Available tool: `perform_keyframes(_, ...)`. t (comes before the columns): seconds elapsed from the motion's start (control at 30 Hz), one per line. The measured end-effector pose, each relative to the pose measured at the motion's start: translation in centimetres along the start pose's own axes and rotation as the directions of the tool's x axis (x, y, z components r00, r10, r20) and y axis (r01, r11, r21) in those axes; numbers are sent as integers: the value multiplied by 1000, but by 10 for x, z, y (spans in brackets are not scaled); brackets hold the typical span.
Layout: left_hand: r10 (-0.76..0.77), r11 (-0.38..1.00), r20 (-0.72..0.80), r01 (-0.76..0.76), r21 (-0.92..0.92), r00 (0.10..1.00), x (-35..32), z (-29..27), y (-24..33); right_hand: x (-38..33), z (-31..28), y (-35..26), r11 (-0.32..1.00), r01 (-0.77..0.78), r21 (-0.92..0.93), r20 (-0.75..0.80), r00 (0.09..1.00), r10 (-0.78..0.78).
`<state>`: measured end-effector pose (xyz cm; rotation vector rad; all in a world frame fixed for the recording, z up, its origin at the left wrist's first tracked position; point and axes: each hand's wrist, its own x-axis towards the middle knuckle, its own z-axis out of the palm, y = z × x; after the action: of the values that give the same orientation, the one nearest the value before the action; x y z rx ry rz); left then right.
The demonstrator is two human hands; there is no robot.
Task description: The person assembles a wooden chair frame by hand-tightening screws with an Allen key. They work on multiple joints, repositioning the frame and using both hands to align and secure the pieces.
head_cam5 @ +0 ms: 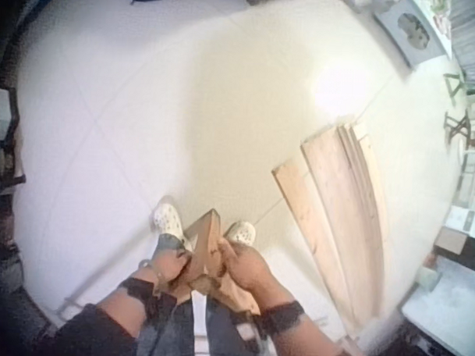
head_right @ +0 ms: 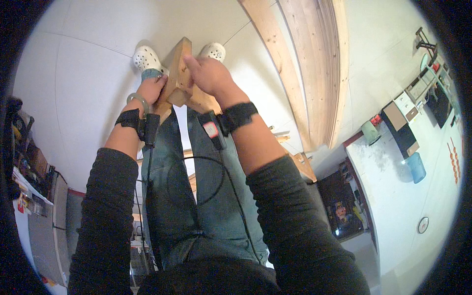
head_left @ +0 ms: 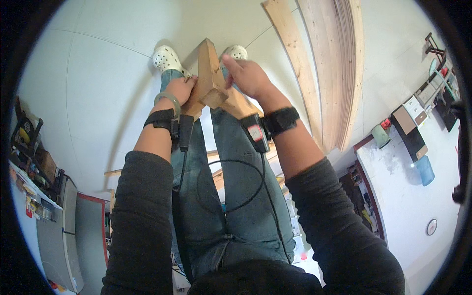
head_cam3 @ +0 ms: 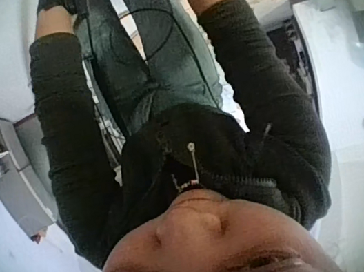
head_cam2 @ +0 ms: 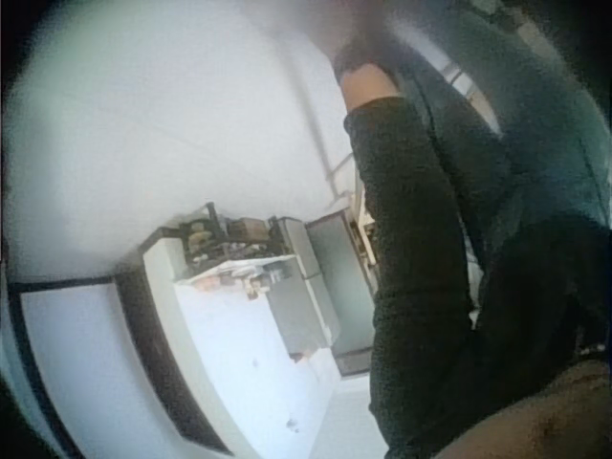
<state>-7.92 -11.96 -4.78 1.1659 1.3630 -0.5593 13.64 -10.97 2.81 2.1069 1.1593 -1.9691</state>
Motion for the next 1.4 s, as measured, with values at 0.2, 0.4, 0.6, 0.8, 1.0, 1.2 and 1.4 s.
perform_keyframes(0.2,-40,998,22,41,-47,999,-1,0,0,26,5,26,963,-220,-157,-102,973,206)
perform_keyframes(0.4,-41,996,45,44,-77,998,-1,0,-1,52,23,-6,958,54,281,-35,998,-46)
perform_keyframes(0.6,-9,1000,44,9,-4,999,1,-1,-1,8,6,7,999,51,-3,-69,996,-51)
perform_keyframes(0.8,7,1000,45,-7,-12,999,0,-2,-2,23,12,30,973,-173,-156,-136,979,152)
perform_keyframes(1.0,-33,998,68,36,-57,997,-1,-5,-2,45,35,-7,929,163,332,-95,986,-139)
perform_keyframes(1.2,-44,979,83,59,-193,996,-9,-3,3,5,43,-14,974,221,50,25,975,-223)
perform_keyframes(1.4,-14,1000,52,15,-15,999,-8,-5,6,-2,35,-11,931,66,359,-462,879,116)
